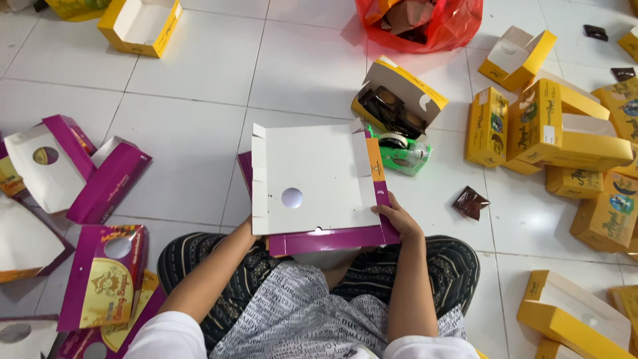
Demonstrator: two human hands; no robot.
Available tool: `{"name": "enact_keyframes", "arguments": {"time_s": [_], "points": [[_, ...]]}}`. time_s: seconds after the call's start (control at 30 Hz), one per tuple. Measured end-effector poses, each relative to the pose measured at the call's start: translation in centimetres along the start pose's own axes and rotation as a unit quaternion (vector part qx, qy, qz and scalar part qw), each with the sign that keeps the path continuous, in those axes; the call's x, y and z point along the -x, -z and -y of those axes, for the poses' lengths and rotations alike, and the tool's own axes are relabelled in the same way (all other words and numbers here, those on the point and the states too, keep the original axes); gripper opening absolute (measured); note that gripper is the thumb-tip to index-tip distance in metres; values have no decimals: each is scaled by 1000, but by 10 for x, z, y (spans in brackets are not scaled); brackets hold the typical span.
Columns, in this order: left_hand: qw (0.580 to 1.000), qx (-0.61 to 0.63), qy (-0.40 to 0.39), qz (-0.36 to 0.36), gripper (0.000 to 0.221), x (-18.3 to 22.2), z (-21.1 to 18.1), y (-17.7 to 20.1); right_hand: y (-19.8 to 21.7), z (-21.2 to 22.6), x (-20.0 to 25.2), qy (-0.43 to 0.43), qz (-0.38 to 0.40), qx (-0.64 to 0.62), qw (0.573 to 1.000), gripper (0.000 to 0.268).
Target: The person assembles cardboard pastry boxes by hand. They fold the pre-cut flaps and secure them to form rectangular boxes, repeating the process with multiple purple and white box flats from a pile on the floor.
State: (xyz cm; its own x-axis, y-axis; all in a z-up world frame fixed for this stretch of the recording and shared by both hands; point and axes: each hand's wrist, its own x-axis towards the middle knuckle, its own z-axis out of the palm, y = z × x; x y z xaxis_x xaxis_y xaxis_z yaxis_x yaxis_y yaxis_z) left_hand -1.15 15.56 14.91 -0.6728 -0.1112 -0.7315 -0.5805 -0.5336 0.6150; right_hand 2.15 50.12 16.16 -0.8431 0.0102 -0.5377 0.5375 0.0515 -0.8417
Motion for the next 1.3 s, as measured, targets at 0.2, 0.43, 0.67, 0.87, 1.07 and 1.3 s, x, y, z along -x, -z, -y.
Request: {"name": "enact_keyframes", "arguments": {"time_s": [0.2,0.43,0.67,0.87,1.07,1.3], "points": [[999,-17,0,-31,68,14,25,18,-9,-35,8,12,7,14,1000,71],[988,-67,-124,-70,71,29,11,23,-21,-66,8,44,-2,18,999,78],[888,-345,-302,-21,63,90,75,40,-29,-118,32,64,-17,-21,998,68],[956,-254,-145,35,68,96,51,2,-40,-66,42,6,13,-154,988,70],[901,-376,-218,5,58,38,55,24,-40,-88,24,15,7,-197,980,64],[855,-469,-220,5,60,50,46,26,-61,-136,54,64,-45,-264,961,39]]}}
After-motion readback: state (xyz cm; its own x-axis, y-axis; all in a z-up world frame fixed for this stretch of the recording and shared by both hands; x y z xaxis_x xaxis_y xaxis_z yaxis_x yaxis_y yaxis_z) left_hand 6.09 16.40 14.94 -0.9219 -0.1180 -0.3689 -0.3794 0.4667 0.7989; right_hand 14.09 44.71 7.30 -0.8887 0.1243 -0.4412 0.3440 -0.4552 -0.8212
